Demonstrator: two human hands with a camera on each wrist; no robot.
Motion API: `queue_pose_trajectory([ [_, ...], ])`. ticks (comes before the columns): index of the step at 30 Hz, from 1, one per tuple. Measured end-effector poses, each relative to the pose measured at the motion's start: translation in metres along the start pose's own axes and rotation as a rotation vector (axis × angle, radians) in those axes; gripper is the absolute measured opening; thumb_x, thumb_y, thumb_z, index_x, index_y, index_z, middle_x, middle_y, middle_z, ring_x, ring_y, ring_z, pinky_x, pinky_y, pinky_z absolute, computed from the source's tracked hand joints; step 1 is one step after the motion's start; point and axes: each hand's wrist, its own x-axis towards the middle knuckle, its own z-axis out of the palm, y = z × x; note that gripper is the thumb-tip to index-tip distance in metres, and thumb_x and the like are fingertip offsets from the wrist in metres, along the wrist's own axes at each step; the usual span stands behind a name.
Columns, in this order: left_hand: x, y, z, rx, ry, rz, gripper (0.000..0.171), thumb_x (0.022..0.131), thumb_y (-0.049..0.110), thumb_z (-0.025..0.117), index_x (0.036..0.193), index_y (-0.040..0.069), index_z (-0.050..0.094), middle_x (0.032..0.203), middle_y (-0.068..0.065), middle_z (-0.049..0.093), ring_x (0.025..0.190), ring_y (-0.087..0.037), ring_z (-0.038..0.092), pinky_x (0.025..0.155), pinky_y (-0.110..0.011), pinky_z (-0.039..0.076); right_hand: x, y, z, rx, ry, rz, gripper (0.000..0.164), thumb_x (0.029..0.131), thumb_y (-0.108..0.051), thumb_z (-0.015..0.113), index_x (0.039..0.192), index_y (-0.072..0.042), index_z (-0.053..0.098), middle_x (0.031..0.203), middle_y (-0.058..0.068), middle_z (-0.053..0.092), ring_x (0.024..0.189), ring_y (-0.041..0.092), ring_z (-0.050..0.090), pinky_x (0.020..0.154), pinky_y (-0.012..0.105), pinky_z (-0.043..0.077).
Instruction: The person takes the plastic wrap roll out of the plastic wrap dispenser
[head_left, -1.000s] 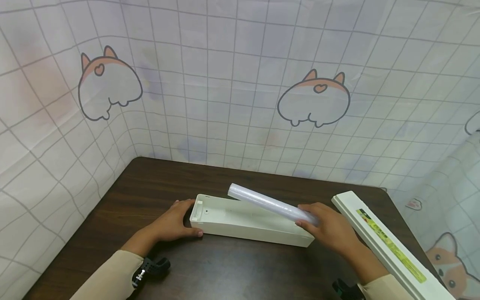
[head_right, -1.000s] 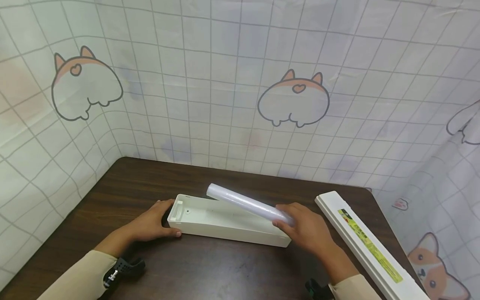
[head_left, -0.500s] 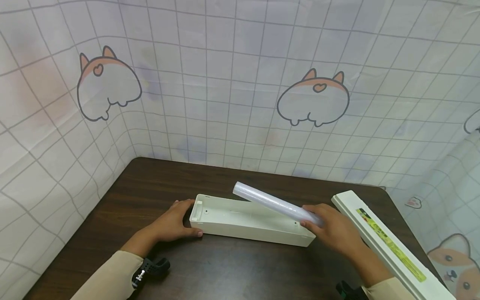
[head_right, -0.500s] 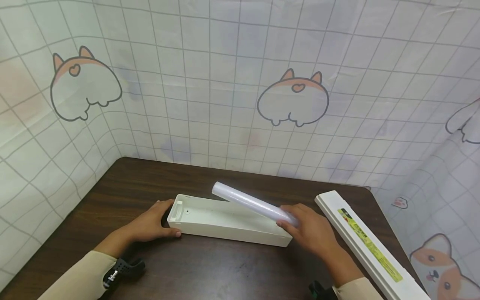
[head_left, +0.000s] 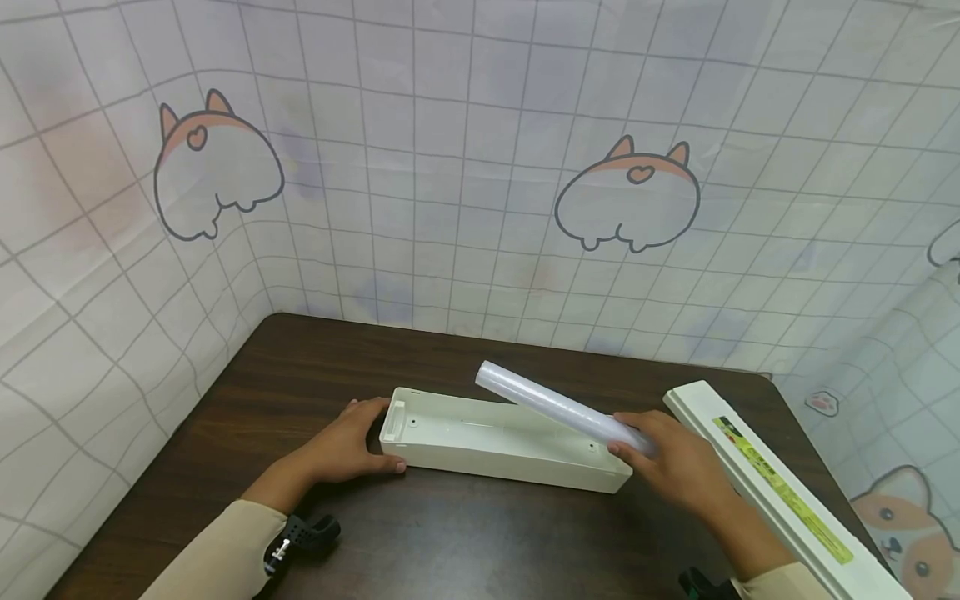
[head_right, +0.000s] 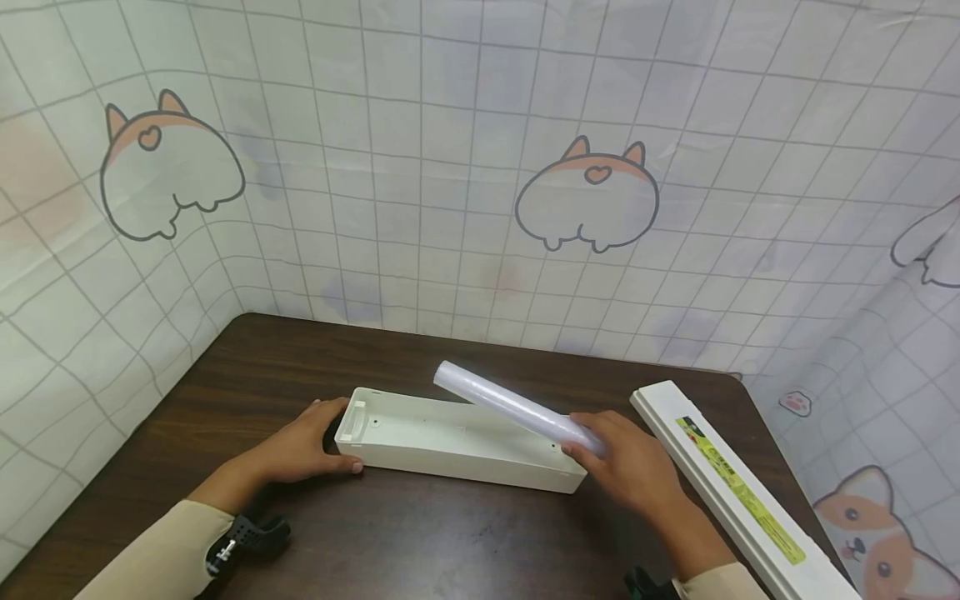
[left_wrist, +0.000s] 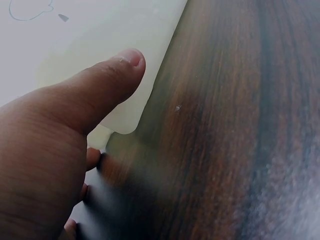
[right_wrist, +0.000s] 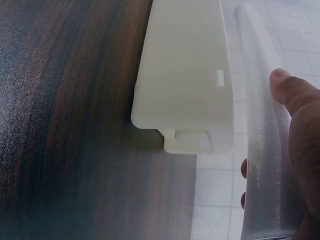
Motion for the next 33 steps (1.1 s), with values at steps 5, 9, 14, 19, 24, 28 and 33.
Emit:
queue_pose_trajectory([
  [5,0.000,0.000,0.000,0.004,0.001,-0.005,0.110,0.074,0.067,0.082,0.153,0.003,0.039,0.152,-0.015,0.047,0.145,-0.036,0.037,0.123,-0.057,0.011,-0.002,0.002,-0.001,-0.012,0.010,0.003,0.044,0.082,-0.026,0.086,0.122,-0.013,0.072,0.105,0.002,0.072,0.080,0.014,0.061,0.058,0.036,0.049],
  [9,-0.001,0.002,-0.001,0.007,-0.002,-0.008,0.111,0.075,0.067,0.082,0.154,0.002,0.039,0.152,-0.016,0.046,0.145,-0.037,0.037,0.123,-0.056,0.011,-0.003,0.001,-0.004,-0.013,-0.001,0.023,0.044,0.083,-0.027,0.086,0.122,-0.014,0.072,0.105,0.003,0.072,0.079,0.015,0.062,0.057,0.036,0.048],
  [14,-0.001,0.003,-0.002,0.004,-0.002,-0.008,0.109,0.075,0.065,0.082,0.153,0.002,0.040,0.152,-0.016,0.047,0.145,-0.037,0.038,0.123,-0.056,0.011,-0.005,0.001,-0.007,-0.021,-0.022,0.050,0.044,0.085,-0.028,0.085,0.123,-0.013,0.071,0.107,0.003,0.071,0.080,0.015,0.062,0.058,0.036,0.048],
  [19,-0.001,0.002,-0.001,0.013,-0.003,-0.004,0.110,0.075,0.066,0.082,0.153,0.002,0.039,0.152,-0.016,0.047,0.145,-0.037,0.038,0.123,-0.056,0.011,-0.009,0.005,-0.009,-0.017,-0.022,0.065,0.044,0.085,-0.027,0.085,0.123,-0.012,0.071,0.106,0.002,0.072,0.079,0.013,0.061,0.059,0.037,0.048],
  [24,0.000,0.000,-0.001,0.018,0.001,-0.002,0.110,0.075,0.066,0.082,0.153,0.002,0.039,0.152,-0.015,0.047,0.145,-0.036,0.038,0.123,-0.056,0.012,-0.013,0.010,-0.010,-0.023,-0.005,0.070,0.043,0.084,-0.025,0.085,0.122,-0.011,0.071,0.103,0.003,0.073,0.079,0.015,0.062,0.059,0.038,0.048],
  [28,0.000,0.001,-0.001,0.020,-0.005,-0.012,0.111,0.074,0.067,0.082,0.154,0.002,0.038,0.153,-0.017,0.046,0.145,-0.037,0.037,0.123,-0.056,0.012,-0.016,0.012,-0.011,-0.032,-0.014,0.090,0.043,0.084,-0.026,0.085,0.123,-0.012,0.071,0.104,0.005,0.073,0.084,0.020,0.065,0.060,0.041,0.050],
  [33,-0.001,0.003,-0.002,0.012,-0.012,-0.021,0.112,0.074,0.066,0.082,0.154,0.002,0.038,0.153,-0.017,0.045,0.146,-0.038,0.036,0.123,-0.057,0.011,-0.018,0.013,-0.014,-0.038,-0.023,0.111,0.045,0.085,-0.028,0.085,0.124,-0.013,0.071,0.105,0.007,0.072,0.084,0.022,0.065,0.059,0.042,0.050],
])
